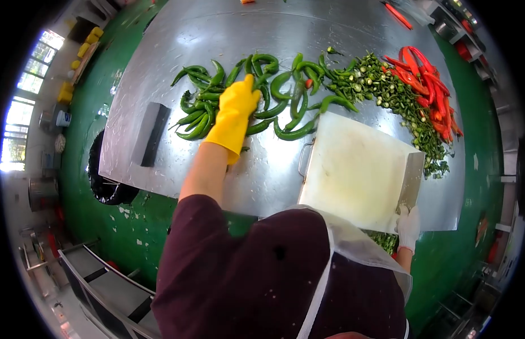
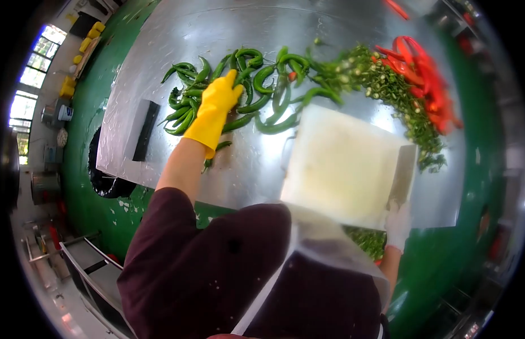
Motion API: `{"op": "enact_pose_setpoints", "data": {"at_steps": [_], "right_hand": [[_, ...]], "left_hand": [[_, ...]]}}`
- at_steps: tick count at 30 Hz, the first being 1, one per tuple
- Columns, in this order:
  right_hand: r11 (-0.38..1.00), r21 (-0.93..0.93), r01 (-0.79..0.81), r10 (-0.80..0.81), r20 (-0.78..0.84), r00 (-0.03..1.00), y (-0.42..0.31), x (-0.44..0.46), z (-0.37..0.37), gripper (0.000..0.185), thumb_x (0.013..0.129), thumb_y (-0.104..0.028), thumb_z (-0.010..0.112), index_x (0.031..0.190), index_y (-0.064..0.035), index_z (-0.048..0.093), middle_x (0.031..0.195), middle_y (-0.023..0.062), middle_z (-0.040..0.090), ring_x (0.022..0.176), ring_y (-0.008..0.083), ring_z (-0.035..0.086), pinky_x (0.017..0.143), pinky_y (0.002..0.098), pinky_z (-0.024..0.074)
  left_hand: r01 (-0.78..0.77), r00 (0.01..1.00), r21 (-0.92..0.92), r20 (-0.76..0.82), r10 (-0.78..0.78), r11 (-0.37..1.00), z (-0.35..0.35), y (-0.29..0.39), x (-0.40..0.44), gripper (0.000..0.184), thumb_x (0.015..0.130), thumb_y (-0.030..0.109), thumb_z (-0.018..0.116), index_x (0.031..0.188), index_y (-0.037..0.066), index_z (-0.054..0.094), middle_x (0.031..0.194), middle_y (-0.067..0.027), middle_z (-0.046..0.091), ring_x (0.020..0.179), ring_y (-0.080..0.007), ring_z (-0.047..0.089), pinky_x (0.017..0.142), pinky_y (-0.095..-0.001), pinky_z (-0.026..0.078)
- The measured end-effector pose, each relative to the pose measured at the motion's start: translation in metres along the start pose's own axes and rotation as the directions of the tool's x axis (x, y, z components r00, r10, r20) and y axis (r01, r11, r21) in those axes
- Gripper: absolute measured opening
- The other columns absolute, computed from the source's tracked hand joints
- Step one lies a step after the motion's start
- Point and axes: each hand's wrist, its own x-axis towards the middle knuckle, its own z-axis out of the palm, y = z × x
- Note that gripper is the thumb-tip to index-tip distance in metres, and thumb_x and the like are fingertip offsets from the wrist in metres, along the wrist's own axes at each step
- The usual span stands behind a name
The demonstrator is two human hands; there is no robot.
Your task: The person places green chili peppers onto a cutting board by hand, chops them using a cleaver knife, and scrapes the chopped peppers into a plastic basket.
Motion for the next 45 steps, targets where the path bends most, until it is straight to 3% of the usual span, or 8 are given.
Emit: {"op": "enact_pose_setpoints", "data": {"at_steps": [7, 12, 16, 21, 31, 38, 43, 45], "right_hand": [[0.999, 0.044, 0.002, -0.003, 0.014, 1.000, -0.009, -0.010, -0.007, 0.050, 0.107, -0.044, 0.056, 0.124, 0.0018, 0.062, 0.122, 0.0323, 0.068, 0.115, 0.0510, 0.064, 0.099, 0.0557, 0.0486], [0.998, -0.038, 0.047, -0.048, -0.028, 0.998, -0.001, -0.002, 0.000, 0.052, 0.107, -0.047, 0.055, 0.123, 0.0018, 0.063, 0.122, 0.0326, 0.068, 0.115, 0.0516, 0.064, 0.099, 0.0563, 0.0484], [0.997, -0.058, 0.051, -0.051, 0.007, 0.999, -0.001, -0.002, -0.004, 0.054, 0.108, -0.048, 0.052, 0.127, 0.0006, 0.063, 0.125, 0.0322, 0.068, 0.118, 0.0527, 0.063, 0.100, 0.0572, 0.0484], [0.965, -0.148, 0.214, -0.243, -0.217, 0.945, 0.005, -0.008, 0.009, 0.036, 0.105, -0.036, 0.059, 0.116, -0.0011, 0.059, 0.103, 0.0289, 0.073, 0.093, 0.0488, 0.071, 0.082, 0.0573, 0.0534], [0.979, -0.098, 0.181, -0.188, -0.067, 0.980, -0.010, -0.020, -0.010, 0.042, 0.108, -0.042, 0.050, 0.122, -0.0031, 0.057, 0.114, 0.0314, 0.071, 0.109, 0.0551, 0.066, 0.093, 0.0622, 0.0497], [0.967, -0.116, 0.227, -0.239, -0.101, 0.966, -0.003, -0.013, -0.008, 0.038, 0.107, -0.040, 0.052, 0.118, -0.0031, 0.057, 0.108, 0.0326, 0.072, 0.103, 0.0557, 0.066, 0.089, 0.0627, 0.0497], [0.968, -0.079, 0.238, -0.246, -0.124, 0.961, -0.004, -0.017, -0.005, 0.036, 0.106, -0.037, 0.053, 0.119, -0.0038, 0.057, 0.103, 0.0311, 0.073, 0.099, 0.0548, 0.068, 0.087, 0.0626, 0.0509], [0.976, -0.047, 0.213, -0.218, -0.125, 0.968, -0.007, -0.024, -0.004, 0.034, 0.106, -0.036, 0.053, 0.119, -0.0047, 0.057, 0.100, 0.0298, 0.073, 0.096, 0.0540, 0.069, 0.086, 0.0626, 0.0518]], "left_hand": [[0.051, 0.978, -0.183, -0.191, -0.086, 0.982, -0.042, 0.015, 0.005, 0.034, 0.098, 0.031, 0.063, 0.127, 0.014, 0.071, 0.128, -0.0192, 0.074, 0.118, -0.0420, 0.070, 0.098, -0.0529, 0.057], [-0.250, 0.952, 0.098, 0.203, 0.227, 0.963, -0.006, 0.057, -0.028, 0.033, 0.095, 0.028, 0.070, 0.126, 0.016, 0.072, 0.120, -0.0194, 0.075, 0.114, -0.0419, 0.071, 0.096, -0.0499, 0.057], [-0.216, 0.967, 0.145, 0.171, 0.191, 0.965, 0.003, 0.062, -0.021, 0.025, 0.093, 0.025, 0.074, 0.115, 0.014, 0.075, 0.113, -0.0187, 0.077, 0.107, -0.0424, 0.073, 0.090, -0.0499, 0.058], [-0.075, 0.991, 0.219, 0.125, 0.048, 0.973, 0.007, 0.046, -0.001, 0.044, 0.098, 0.038, 0.068, 0.132, 0.011, 0.069, 0.134, -0.0187, 0.071, 0.120, -0.0386, 0.071, 0.102, -0.0499, 0.056], [-0.035, 0.998, 0.105, -0.039, 0.039, 0.994, -0.025, 0.058, -0.036, 0.057, 0.098, 0.058, 0.064, 0.131, 0.012, 0.066, 0.122, -0.0226, 0.074, 0.112, -0.0444, 0.071, 0.098, -0.0532, 0.054], [-0.094, 0.965, 0.123, 0.256, 0.060, 0.988, 0.031, 0.127, -0.043, 0.052, 0.091, 0.043, 0.074, 0.132, 0.011, 0.066, 0.127, -0.0210, 0.074, 0.120, -0.0420, 0.069, 0.102, -0.0506, 0.054], [-0.089, 0.983, 0.012, 0.162, 0.086, 0.996, 0.047, 0.108, -0.025, 0.050, 0.089, 0.039, 0.079, 0.125, 0.005, 0.069, 0.119, -0.0199, 0.076, 0.108, -0.0381, 0.074, 0.092, -0.0478, 0.057], [0.070, 0.959, -0.321, 0.283, 0.025, 0.945, 0.028, 0.104, -0.023, 0.044, 0.091, 0.036, 0.080, 0.121, 0.006, 0.070, 0.111, -0.0152, 0.076, 0.098, -0.0291, 0.074, 0.087, -0.0404, 0.057]]}}
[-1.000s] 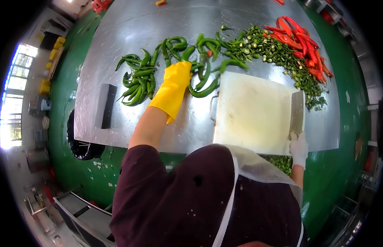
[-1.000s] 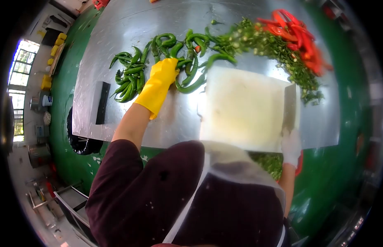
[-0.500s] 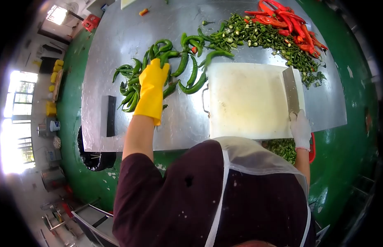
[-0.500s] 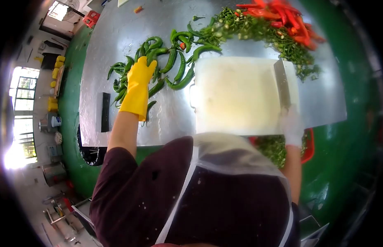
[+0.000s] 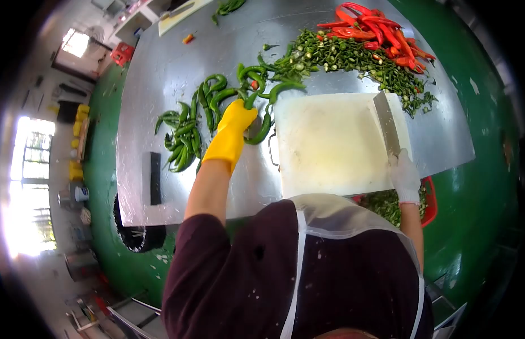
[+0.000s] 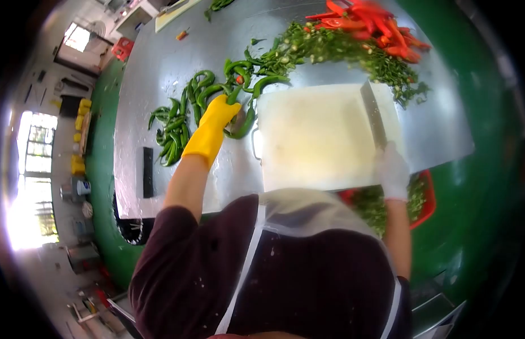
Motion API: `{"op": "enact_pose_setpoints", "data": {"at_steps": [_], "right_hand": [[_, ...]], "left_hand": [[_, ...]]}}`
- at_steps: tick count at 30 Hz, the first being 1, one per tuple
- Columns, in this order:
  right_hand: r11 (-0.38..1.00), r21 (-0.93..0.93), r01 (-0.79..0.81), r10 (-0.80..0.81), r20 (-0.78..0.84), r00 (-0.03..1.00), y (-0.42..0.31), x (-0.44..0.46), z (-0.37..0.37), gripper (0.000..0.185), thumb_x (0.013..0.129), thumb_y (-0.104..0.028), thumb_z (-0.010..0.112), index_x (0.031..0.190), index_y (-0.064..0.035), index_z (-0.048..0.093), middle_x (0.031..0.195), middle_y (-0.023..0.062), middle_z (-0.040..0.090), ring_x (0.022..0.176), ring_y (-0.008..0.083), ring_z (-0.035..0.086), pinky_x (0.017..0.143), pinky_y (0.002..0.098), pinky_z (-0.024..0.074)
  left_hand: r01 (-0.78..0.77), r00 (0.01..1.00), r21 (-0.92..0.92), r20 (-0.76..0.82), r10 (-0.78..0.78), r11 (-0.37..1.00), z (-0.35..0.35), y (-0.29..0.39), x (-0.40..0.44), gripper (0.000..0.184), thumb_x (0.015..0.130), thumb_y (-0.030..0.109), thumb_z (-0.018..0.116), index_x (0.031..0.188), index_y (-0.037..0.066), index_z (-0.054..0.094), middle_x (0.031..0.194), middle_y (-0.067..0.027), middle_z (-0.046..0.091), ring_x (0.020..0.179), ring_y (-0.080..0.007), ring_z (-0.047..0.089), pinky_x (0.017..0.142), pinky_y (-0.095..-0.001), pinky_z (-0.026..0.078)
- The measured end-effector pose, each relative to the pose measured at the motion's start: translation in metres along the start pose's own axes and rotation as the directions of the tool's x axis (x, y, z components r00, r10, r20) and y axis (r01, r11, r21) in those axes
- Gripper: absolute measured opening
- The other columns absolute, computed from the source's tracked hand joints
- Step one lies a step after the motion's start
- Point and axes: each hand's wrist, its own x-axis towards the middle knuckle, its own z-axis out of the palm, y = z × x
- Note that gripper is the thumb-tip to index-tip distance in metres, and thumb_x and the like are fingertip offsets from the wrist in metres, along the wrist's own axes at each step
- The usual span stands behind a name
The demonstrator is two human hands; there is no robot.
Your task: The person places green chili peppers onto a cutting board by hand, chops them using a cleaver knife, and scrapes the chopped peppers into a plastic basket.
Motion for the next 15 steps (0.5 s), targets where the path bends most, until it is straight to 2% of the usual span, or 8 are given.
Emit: {"op": "enact_pose_setpoints", "data": {"at_steps": [1, 2, 4, 7, 9, 11, 14, 15], "right_hand": [[0.999, 0.000, 0.035, -0.035, -0.036, 0.999, 0.004, -0.001, 0.006, 0.034, 0.106, -0.035, 0.053, 0.120, -0.0050, 0.057, 0.099, 0.0294, 0.073, 0.095, 0.0537, 0.069, 0.085, 0.0627, 0.0521], [0.997, -0.009, 0.074, -0.075, -0.066, 0.995, 0.010, 0.000, 0.012, 0.033, 0.106, -0.035, 0.053, 0.120, -0.0052, 0.057, 0.098, 0.0289, 0.073, 0.094, 0.0535, 0.069, 0.084, 0.0628, 0.0525], [0.994, -0.010, 0.113, -0.113, -0.068, 0.991, 0.013, 0.000, 0.016, 0.033, 0.106, -0.035, 0.053, 0.120, -0.0058, 0.056, 0.097, 0.0293, 0.073, 0.094, 0.0540, 0.069, 0.083, 0.0636, 0.0515], [0.995, -0.001, 0.101, -0.101, -0.027, 0.995, 0.007, 0.003, 0.012, 0.034, 0.106, -0.038, 0.053, 0.120, -0.0064, 0.053, 0.098, 0.0307, 0.072, 0.097, 0.0549, 0.068, 0.083, 0.0647, 0.0494], [0.994, -0.030, 0.110, -0.110, -0.021, 0.994, 0.007, 0.003, 0.015, 0.033, 0.106, -0.037, 0.053, 0.118, -0.0063, 0.053, 0.095, 0.0302, 0.072, 0.095, 0.0536, 0.069, 0.083, 0.0642, 0.0503], [0.993, -0.039, 0.113, -0.114, -0.024, 0.993, 0.003, 0.000, 0.016, 0.032, 0.105, -0.036, 0.053, 0.116, -0.0056, 0.052, 0.092, 0.0292, 0.073, 0.092, 0.0524, 0.070, 0.082, 0.0638, 0.0513], [0.992, -0.035, 0.124, -0.125, -0.041, 0.991, 0.003, -0.001, 0.016, 0.031, 0.104, -0.035, 0.053, 0.113, -0.0052, 0.052, 0.089, 0.0283, 0.073, 0.089, 0.0512, 0.071, 0.080, 0.0635, 0.0524], [0.991, -0.028, 0.130, -0.131, -0.046, 0.990, 0.003, -0.002, 0.016, 0.031, 0.104, -0.035, 0.054, 0.113, -0.0052, 0.052, 0.089, 0.0281, 0.073, 0.088, 0.0509, 0.071, 0.080, 0.0634, 0.0527]], "left_hand": [[0.052, 0.997, -0.174, 0.071, -0.040, 0.983, -0.008, 0.006, -0.009, 0.040, 0.092, 0.034, 0.080, 0.119, 0.006, 0.070, 0.107, -0.0128, 0.076, 0.093, -0.0246, 0.074, 0.085, -0.0368, 0.057], [0.035, 0.991, -0.389, 0.129, 0.017, 0.920, -0.011, 0.012, -0.022, 0.037, 0.094, 0.033, 0.080, 0.118, 0.006, 0.070, 0.103, -0.0101, 0.075, 0.088, -0.0211, 0.071, 0.081, -0.0343, 0.056], [0.070, 0.967, -0.756, 0.213, 0.143, 0.651, -0.017, 0.031, -0.058, 0.031, 0.097, 0.030, 0.079, 0.115, 0.007, 0.071, 0.096, -0.0045, 0.072, 0.079, -0.0141, 0.066, 0.074, -0.0295, 0.054], [0.167, 0.923, -0.771, 0.341, 0.177, 0.614, 0.020, 0.060, -0.091, 0.021, 0.101, 0.026, 0.076, 0.113, 0.009, 0.071, 0.093, -0.0011, 0.070, 0.073, -0.0119, 0.063, 0.069, -0.0283, 0.052], [0.219, 0.910, -0.754, 0.387, 0.150, 0.619, 0.067, 0.064, -0.099, 0.023, 0.101, 0.026, 0.075, 0.114, 0.008, 0.069, 0.092, -0.0030, 0.069, 0.074, -0.0136, 0.063, 0.069, -0.0280, 0.053], [0.238, 0.930, -0.772, 0.356, 0.090, 0.590, 0.109, 0.066, -0.106, 0.028, 0.104, 0.027, 0.072, 0.118, 0.004, 0.066, 0.094, -0.0052, 0.069, 0.075, -0.0162, 0.065, 0.070, -0.0288, 0.055], [0.261, 0.947, -0.800, 0.319, 0.016, 0.540, 0.116, 0.088, -0.128, 0.039, 0.106, 0.032, 0.068, 0.129, 0.001, 0.062, 0.115, -0.0148, 0.073, 0.104, -0.0238, 0.073, 0.087, -0.0362, 0.059], [0.276, 0.942, -0.810, 0.335, 0.022, 0.517, 0.115, 0.085, -0.133, 0.045, 0.106, 0.033, 0.066, 0.136, 0.001, 0.058, 0.121, -0.0169, 0.071, 0.108, -0.0259, 0.073, 0.089, -0.0374, 0.059]]}}
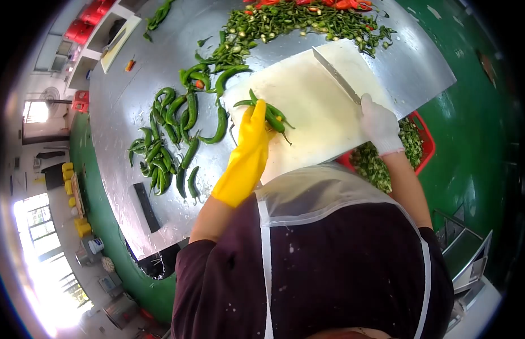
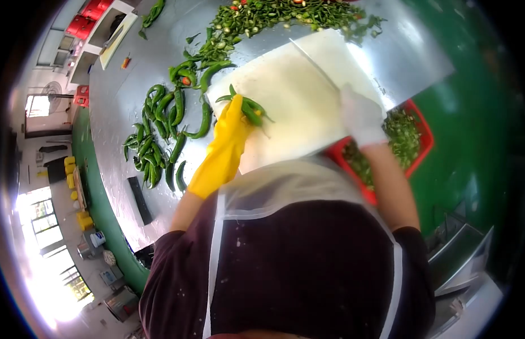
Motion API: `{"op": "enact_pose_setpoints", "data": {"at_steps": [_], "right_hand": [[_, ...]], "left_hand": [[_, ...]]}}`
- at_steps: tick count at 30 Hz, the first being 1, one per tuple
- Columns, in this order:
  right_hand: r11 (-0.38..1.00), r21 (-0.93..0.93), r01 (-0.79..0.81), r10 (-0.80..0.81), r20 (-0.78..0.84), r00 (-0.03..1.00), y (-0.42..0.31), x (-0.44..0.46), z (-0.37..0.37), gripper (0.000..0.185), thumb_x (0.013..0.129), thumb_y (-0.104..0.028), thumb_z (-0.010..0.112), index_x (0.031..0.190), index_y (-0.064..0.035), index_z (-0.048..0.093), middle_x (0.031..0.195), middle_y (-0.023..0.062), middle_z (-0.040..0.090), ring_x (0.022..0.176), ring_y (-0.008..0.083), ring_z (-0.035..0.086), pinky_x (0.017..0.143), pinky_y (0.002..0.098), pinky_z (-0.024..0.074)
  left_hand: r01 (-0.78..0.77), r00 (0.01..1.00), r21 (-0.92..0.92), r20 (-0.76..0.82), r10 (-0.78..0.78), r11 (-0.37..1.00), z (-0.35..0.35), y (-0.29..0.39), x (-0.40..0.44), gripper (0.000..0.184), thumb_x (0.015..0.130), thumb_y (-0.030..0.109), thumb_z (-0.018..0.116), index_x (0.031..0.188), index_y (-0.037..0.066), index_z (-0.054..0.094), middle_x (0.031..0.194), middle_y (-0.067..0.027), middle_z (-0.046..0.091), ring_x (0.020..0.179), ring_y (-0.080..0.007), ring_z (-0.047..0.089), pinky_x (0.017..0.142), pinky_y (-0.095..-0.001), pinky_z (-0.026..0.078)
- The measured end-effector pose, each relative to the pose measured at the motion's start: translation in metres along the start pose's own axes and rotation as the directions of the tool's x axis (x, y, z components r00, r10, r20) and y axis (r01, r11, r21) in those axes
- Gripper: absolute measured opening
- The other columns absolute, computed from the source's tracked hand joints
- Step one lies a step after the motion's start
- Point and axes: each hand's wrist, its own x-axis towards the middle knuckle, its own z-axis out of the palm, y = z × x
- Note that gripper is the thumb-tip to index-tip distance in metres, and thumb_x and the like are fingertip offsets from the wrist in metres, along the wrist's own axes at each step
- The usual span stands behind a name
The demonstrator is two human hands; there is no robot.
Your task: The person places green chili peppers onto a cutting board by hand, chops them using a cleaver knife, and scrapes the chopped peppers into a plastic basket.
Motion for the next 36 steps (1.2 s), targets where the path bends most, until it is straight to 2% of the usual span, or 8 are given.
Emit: {"op": "enact_pose_setpoints", "data": {"at_steps": [4, 7, 10, 18, 25, 29, 33, 36], "right_hand": [[0.999, 0.009, -0.047, 0.046, 0.051, 0.998, -0.003, 0.001, -0.008, 0.032, 0.105, -0.036, 0.052, 0.113, -0.0050, 0.053, 0.089, 0.0283, 0.073, 0.087, 0.0509, 0.071, 0.079, 0.0639, 0.0526], [0.997, 0.047, -0.059, 0.056, 0.063, 0.996, -0.007, -0.001, -0.011, 0.033, 0.106, -0.037, 0.051, 0.113, -0.0049, 0.053, 0.090, 0.0286, 0.073, 0.088, 0.0513, 0.071, 0.080, 0.0638, 0.0526], [0.997, 0.014, -0.070, 0.069, 0.088, 0.994, -0.002, 0.003, -0.010, 0.035, 0.106, -0.038, 0.050, 0.114, -0.0049, 0.053, 0.093, 0.0294, 0.073, 0.091, 0.0520, 0.071, 0.082, 0.0642, 0.0522], [0.995, -0.039, -0.094, 0.097, 0.079, 0.992, -0.006, 0.001, -0.015, 0.039, 0.107, -0.041, 0.051, 0.121, -0.0052, 0.059, 0.103, 0.0301, 0.074, 0.099, 0.0527, 0.070, 0.087, 0.0629, 0.0534], [0.996, -0.019, -0.091, 0.093, 0.138, 0.986, -0.012, 0.007, -0.027, 0.042, 0.107, -0.040, 0.054, 0.121, -0.0007, 0.056, 0.111, 0.0342, 0.071, 0.105, 0.0559, 0.066, 0.088, 0.0617, 0.0507], [0.996, -0.069, -0.057, 0.065, 0.112, 0.992, -0.008, 0.007, -0.020, 0.041, 0.107, -0.039, 0.054, 0.120, -0.0010, 0.057, 0.111, 0.0330, 0.072, 0.104, 0.0553, 0.067, 0.089, 0.0615, 0.0512], [0.994, -0.086, -0.065, 0.073, 0.090, 0.993, -0.015, 0.006, -0.023, 0.041, 0.106, -0.039, 0.056, 0.120, -0.0005, 0.058, 0.108, 0.0320, 0.073, 0.102, 0.0559, 0.067, 0.089, 0.0620, 0.0517], [0.992, -0.104, -0.068, 0.077, 0.081, 0.994, -0.020, 0.004, -0.025, 0.041, 0.106, -0.039, 0.057, 0.119, -0.0003, 0.058, 0.106, 0.0327, 0.072, 0.101, 0.0567, 0.067, 0.088, 0.0624, 0.0515]], "left_hand": [[-0.169, 0.971, 0.446, -0.079, 0.226, 0.879, -0.021, 0.001, -0.031, 0.070, 0.104, 0.029, 0.066, 0.162, 0.004, 0.037, 0.148, -0.0253, 0.057, 0.123, -0.0370, 0.068, 0.102, -0.0440, 0.057], [-0.590, 0.573, 0.807, 0.434, 0.696, -0.018, -0.053, 0.003, -0.021, 0.071, 0.096, 0.019, 0.068, 0.162, 0.011, 0.045, 0.157, -0.0241, 0.052, 0.132, -0.0427, 0.062, 0.106, -0.0510, 0.053], [-0.524, 0.423, 0.488, 0.861, 0.283, -0.698, -0.034, 0.046, -0.013, 0.062, 0.094, 0.018, 0.064, 0.155, 0.018, 0.055, 0.159, -0.0127, 0.054, 0.142, -0.0389, 0.056, 0.115, -0.0550, 0.046], [-0.649, 0.275, 0.190, 0.962, 0.006, -0.736, -0.025, 0.041, 0.045, 0.037, 0.092, 0.023, 0.058, 0.127, 0.016, 0.070, 0.154, -0.0076, 0.060, 0.151, -0.0370, 0.046, 0.125, -0.0648, 0.031], [-0.531, 0.563, 0.562, 0.793, 0.231, -0.634, -0.044, 0.040, 0.010, 0.040, 0.084, 0.026, 0.077, 0.121, 0.011, 0.076, 0.161, -0.0122, 0.051, 0.154, -0.0388, 0.040, 0.126, -0.0636, 0.029], [-0.653, 0.220, 0.524, 0.822, 0.525, -0.547, -0.047, 0.041, 0.034, 0.044, 0.094, 0.042, 0.069, 0.126, 0.013, 0.068, 0.144, -0.0137, 0.064, 0.136, -0.0352, 0.059, 0.113, -0.0561, 0.044], [-0.665, 0.660, 0.722, 0.687, 0.303, -0.191, -0.023, 0.024, 0.066, 0.038, 0.093, 0.038, 0.070, 0.119, 0.010, 0.068, 0.109, -0.0133, 0.072, 0.103, -0.0387, 0.068, 0.095, -0.0559, 0.051], [-0.605, 0.627, 0.791, 0.544, 0.557, -0.092, 0.004, -0.018, 0.077, 0.044, 0.089, 0.034, 0.073, 0.125, 0.009, 0.068, 0.102, -0.0152, 0.074, 0.094, -0.0410, 0.071, 0.083, -0.0535, 0.056]]}}
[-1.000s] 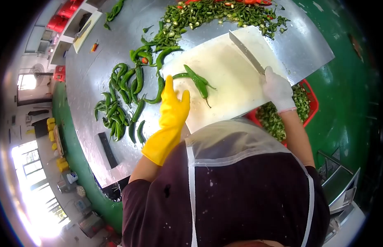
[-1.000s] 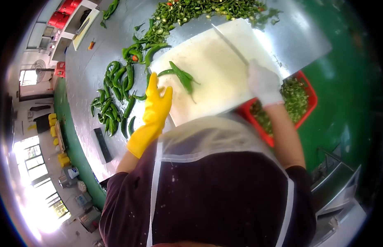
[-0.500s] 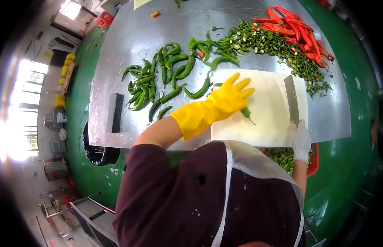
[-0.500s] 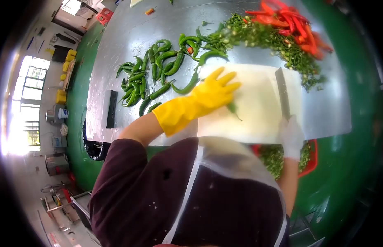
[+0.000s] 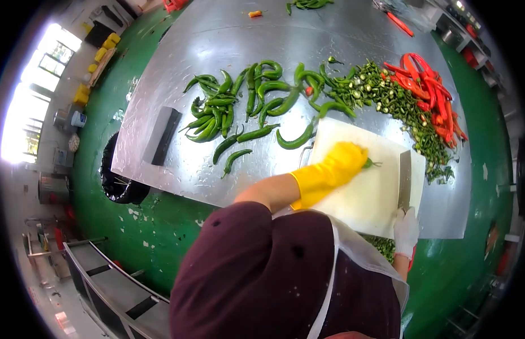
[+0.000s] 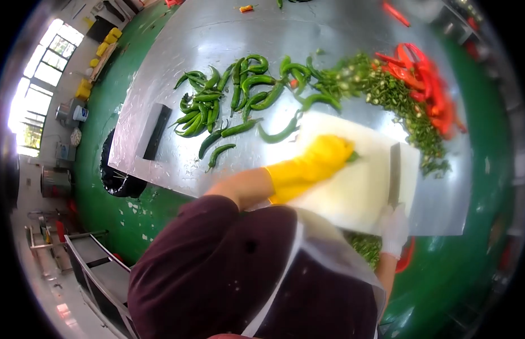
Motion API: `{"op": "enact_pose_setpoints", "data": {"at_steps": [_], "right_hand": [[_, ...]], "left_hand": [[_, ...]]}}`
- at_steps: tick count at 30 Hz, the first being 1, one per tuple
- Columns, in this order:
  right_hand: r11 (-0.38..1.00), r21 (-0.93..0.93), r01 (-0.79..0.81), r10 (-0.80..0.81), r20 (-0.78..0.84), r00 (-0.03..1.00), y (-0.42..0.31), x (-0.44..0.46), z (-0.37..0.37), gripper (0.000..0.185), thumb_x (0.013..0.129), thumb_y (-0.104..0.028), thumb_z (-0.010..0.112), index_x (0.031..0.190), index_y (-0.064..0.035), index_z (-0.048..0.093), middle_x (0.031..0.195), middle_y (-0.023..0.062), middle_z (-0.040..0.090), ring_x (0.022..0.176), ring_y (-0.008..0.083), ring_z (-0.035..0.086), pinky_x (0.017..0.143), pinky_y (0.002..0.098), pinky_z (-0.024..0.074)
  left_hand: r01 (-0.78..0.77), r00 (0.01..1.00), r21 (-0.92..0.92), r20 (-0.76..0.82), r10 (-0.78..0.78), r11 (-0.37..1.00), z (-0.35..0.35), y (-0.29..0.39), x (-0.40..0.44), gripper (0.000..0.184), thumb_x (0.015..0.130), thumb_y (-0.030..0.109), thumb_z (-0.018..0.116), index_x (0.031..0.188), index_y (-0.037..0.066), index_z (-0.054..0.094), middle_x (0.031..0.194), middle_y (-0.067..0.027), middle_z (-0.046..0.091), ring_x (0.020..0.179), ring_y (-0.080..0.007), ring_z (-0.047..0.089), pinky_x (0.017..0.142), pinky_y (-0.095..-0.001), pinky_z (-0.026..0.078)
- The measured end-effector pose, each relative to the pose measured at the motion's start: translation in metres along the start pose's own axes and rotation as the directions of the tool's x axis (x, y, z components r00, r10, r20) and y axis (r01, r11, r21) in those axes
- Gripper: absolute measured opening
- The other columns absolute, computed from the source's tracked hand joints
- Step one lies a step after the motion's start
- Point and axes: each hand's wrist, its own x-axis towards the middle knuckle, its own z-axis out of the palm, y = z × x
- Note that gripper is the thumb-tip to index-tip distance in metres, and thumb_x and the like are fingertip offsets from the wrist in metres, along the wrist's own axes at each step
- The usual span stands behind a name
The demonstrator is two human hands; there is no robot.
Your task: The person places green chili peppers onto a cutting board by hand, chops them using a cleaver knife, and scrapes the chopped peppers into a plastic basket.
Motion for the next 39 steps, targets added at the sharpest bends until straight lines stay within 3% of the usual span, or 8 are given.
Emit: {"op": "enact_pose_setpoints", "data": {"at_steps": [6, 9, 12, 16, 28, 30, 33, 39], "right_hand": [[1.000, 0.001, 0.011, -0.011, -0.008, 1.000, 0.004, 0.004, 0.006, 0.039, 0.105, -0.037, 0.059, 0.118, -0.0007, 0.058, 0.105, 0.0342, 0.072, 0.100, 0.0575, 0.066, 0.087, 0.0629, 0.0507], [1.000, 0.009, -0.001, 0.001, 0.000, 1.000, 0.003, 0.003, 0.006, 0.038, 0.105, -0.037, 0.059, 0.118, -0.0008, 0.059, 0.105, 0.0343, 0.071, 0.101, 0.0578, 0.066, 0.087, 0.0627, 0.0503], [0.997, -0.054, -0.053, 0.057, 0.078, 0.995, -0.009, -0.001, -0.006, 0.042, 0.106, -0.039, 0.055, 0.128, -0.0029, 0.059, 0.116, 0.0319, 0.071, 0.108, 0.0551, 0.066, 0.093, 0.0599, 0.0514], [0.992, -0.088, -0.091, 0.098, 0.074, 0.992, 0.003, 0.003, 0.010, 0.047, 0.107, -0.043, 0.054, 0.134, -0.0040, 0.061, 0.122, 0.0306, 0.071, 0.111, 0.0533, 0.067, 0.095, 0.0581, 0.0527], [0.994, -0.048, -0.096, 0.097, 0.023, 0.995, -0.001, 0.000, 0.010, 0.041, 0.108, -0.045, 0.055, 0.124, -0.0071, 0.061, 0.111, 0.0286, 0.073, 0.099, 0.0530, 0.069, 0.084, 0.0586, 0.0541], [0.994, -0.056, -0.098, 0.099, 0.027, 0.995, 0.001, 0.001, 0.011, 0.041, 0.109, -0.045, 0.054, 0.122, -0.0073, 0.060, 0.110, 0.0286, 0.073, 0.098, 0.0534, 0.069, 0.083, 0.0591, 0.0541], [0.995, -0.020, -0.099, 0.100, 0.050, 0.994, 0.001, 0.001, 0.009, 0.040, 0.108, -0.042, 0.056, 0.120, -0.0037, 0.059, 0.107, 0.0307, 0.073, 0.097, 0.0548, 0.068, 0.082, 0.0599, 0.0532], [0.999, 0.008, -0.041, 0.040, 0.053, 0.998, 0.002, 0.000, 0.007, 0.038, 0.108, -0.038, 0.056, 0.118, -0.0015, 0.059, 0.105, 0.0307, 0.072, 0.098, 0.0546, 0.068, 0.082, 0.0593, 0.0527]], "left_hand": [[0.039, 0.895, -0.130, -0.437, -0.092, 0.991, -0.064, -0.005, -0.011, 0.030, 0.092, 0.028, 0.071, 0.115, 0.009, 0.070, 0.094, -0.0144, 0.075, 0.088, -0.0385, 0.073, 0.076, -0.0505, 0.057], [0.365, 0.852, -0.006, -0.400, -0.337, 0.931, -0.147, -0.084, -0.006, 0.028, 0.097, 0.019, 0.064, 0.123, 0.013, 0.075, 0.096, -0.0143, 0.078, 0.086, -0.0346, 0.075, 0.075, -0.0450, 0.059], [0.632, 0.605, 0.053, -0.658, -0.449, 0.774, -0.179, -0.209, -0.013, 0.024, 0.097, 0.030, 0.061, 0.093, 0.014, 0.078, 0.090, -0.0164, 0.076, 0.086, -0.0408, 0.074, 0.074, -0.0518, 0.059], [0.833, 0.543, 0.114, -0.354, -0.761, 0.542, -0.224, -0.291, -0.032, 0.036, 0.098, 0.043, 0.062, 0.112, 0.016, 0.081, 0.117, -0.0167, 0.078, 0.111, -0.0409, 0.073, 0.096, -0.0523, 0.058], [0.660, 0.703, 0.433, -0.067, -0.708, 0.614, -0.172, -0.452, -0.050, 0.042, 0.103, 0.042, 0.054, 0.125, 0.016, 0.077, 0.125, -0.0139, 0.078, 0.114, -0.0330, 0.075, 0.099, -0.0468, 0.057], [0.825, 0.552, -0.081, -0.091, -0.829, 0.559, -0.203, -0.436, -0.057, 0.038, 0.104, 0.039, 0.057, 0.122, 0.013, 0.078, 0.114, -0.0133, 0.080, 0.100, -0.0283, 0.076, 0.091, -0.0415, 0.058], [0.708, 0.444, -0.564, -0.112, -0.889, 0.425, -0.258, -0.398, -0.061, 0.032, 0.105, 0.033, 0.063, 0.117, 0.008, 0.079, 0.100, -0.0105, 0.079, 0.082, -0.0195, 0.071, 0.080, -0.0335, 0.057], [0.613, 0.459, -0.689, -0.088, -0.884, 0.387, -0.334, -0.275, -0.171, 0.024, 0.104, 0.026, 0.069, 0.110, 0.005, 0.080, 0.089, -0.0042, 0.074, 0.070, -0.0116, 0.063, 0.068, -0.0260, 0.051]]}}
